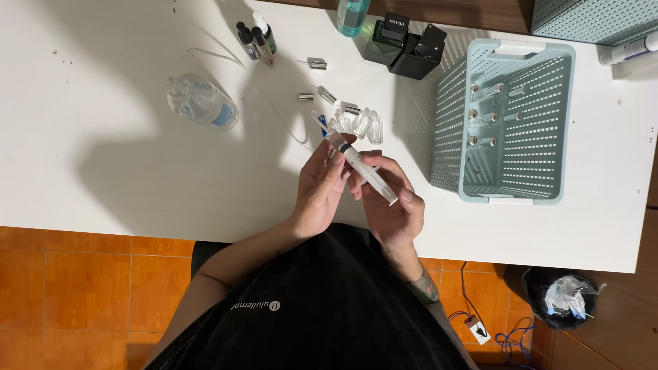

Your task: Assembling a syringe and tubing to decant perfume from a bottle into a smaller container.

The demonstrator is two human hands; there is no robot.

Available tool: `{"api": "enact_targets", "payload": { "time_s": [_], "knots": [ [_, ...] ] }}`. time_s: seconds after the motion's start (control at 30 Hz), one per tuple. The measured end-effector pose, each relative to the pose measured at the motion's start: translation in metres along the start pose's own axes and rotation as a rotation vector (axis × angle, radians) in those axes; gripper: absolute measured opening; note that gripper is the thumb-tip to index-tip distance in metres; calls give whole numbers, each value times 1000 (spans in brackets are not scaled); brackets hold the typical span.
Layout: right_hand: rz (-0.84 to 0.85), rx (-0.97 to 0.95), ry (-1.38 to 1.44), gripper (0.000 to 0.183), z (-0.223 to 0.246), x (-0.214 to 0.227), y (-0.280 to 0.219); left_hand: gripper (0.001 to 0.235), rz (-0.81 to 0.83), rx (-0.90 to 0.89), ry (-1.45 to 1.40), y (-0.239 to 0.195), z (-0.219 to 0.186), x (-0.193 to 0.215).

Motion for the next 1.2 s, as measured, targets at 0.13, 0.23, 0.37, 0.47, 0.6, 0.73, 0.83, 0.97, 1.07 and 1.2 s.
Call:
{"api": "enact_targets", "payload": {
  "time_s": [0.13, 0.23, 0.37, 0.47, 0.6, 0.73, 0.83, 0.97, 1.07, 1.2],
  "knots": [
    [13, 6, 63, 78, -6, 4, -1, 38, -32, 19, -7, -3, -9, -8],
    [-18, 13, 19, 68, -3, 4, -1, 35, -36, 28, -47, -2, -10, -10],
    [-34, 32, 10, 64, -3, 2, -3, 37, -50, 47, -46, -5, -5, -6],
    [-37, 38, 12, 64, -3, 1, -3, 37, -58, 42, -35, -4, -9, -8],
    [-42, 38, 15, 62, 0, -5, 2, 36, -76, 48, -16, -4, -11, -7],
    [-55, 33, 21, 60, 1, -7, 4, 35, -77, 40, -21, -4, -17, -14],
    [-64, 33, 31, 59, -1, -5, 4, 33, -78, 31, -31, -5, -14, -11],
    [-85, 35, 22, 54, -1, -3, 4, 33, -83, 33, -18, -5, -9, -4],
    [-90, 40, 14, 52, 1, -5, 4, 33, -66, 18, -4, -5, 3, 7],
    [-83, 49, 10, 50, -7, 2, 1, 35, -32, -10, -12, -6, 2, 2]
  ]
}}
Point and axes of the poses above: each hand's wrist, its own y-axis towards the middle knuckle, its own x-axis out of the back of the hand, z = x × y, the point moved 10 cm from there along y, towards the middle knuckle, and after that the axes turned 5 degrees about -x, right-handed, at the moved point
